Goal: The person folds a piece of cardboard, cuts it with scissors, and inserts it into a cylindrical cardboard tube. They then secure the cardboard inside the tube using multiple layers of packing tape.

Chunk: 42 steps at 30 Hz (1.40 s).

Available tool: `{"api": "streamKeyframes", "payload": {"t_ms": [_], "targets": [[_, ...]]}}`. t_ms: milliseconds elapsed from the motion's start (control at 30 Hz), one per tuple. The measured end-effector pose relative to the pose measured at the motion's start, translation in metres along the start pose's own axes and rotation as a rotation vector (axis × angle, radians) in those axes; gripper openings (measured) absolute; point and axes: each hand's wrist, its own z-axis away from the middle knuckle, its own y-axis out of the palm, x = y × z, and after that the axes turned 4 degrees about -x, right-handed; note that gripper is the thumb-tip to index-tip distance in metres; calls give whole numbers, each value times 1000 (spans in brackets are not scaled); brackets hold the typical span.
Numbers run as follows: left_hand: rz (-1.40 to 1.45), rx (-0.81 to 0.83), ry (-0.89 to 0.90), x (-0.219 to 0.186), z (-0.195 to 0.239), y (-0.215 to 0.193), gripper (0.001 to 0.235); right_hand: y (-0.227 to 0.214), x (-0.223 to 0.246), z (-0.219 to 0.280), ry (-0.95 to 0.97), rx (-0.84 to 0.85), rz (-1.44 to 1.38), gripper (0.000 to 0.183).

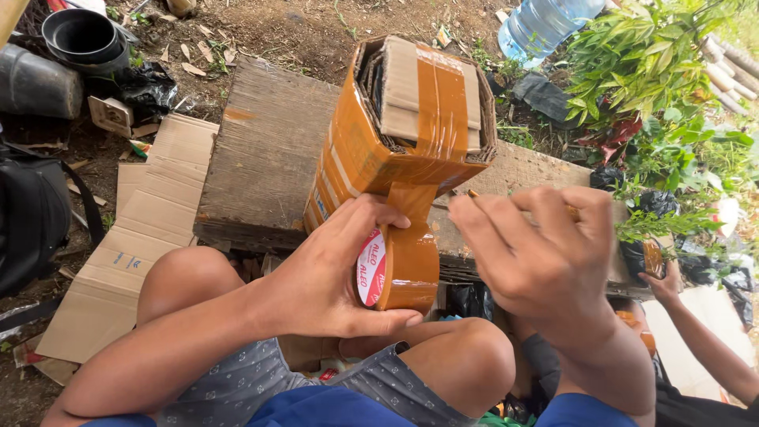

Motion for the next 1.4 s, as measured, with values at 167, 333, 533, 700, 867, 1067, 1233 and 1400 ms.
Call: {"api": "streamKeyframes", "payload": {"t_ms": [167, 333, 533, 700, 867, 1067, 1233, 1400], "targets": [[-4, -14, 5, -2, 1, 2, 83, 12, 7, -12, -97, 90, 121, 23], [36, -5, -31, -6, 0, 2, 79, 13, -14, -12, 177, -3, -48, 40], [-7, 35, -110, -12, -5, -1, 86, 81, -35, -21, 77, -258, -579, 66], [-182, 223, -189, -3, 0, 1, 93, 110, -35, -6, 59, -331, -742, 73], [-265, 527, -295, 14, 6, 6, 98, 109, -19, -12, 179, -415, -781, 77], [-154, 507, -304, 23, 20, -3, 99, 119, -4, -5, 117, -471, -499, 88], [30, 467, -232, 23, 19, -17, 110, 163, -34, 47, 373, -862, -1283, 63], [387, 501, -363, 20, 14, -27, 126, 285, -30, 98, 912, 128, -1036, 34]]}}
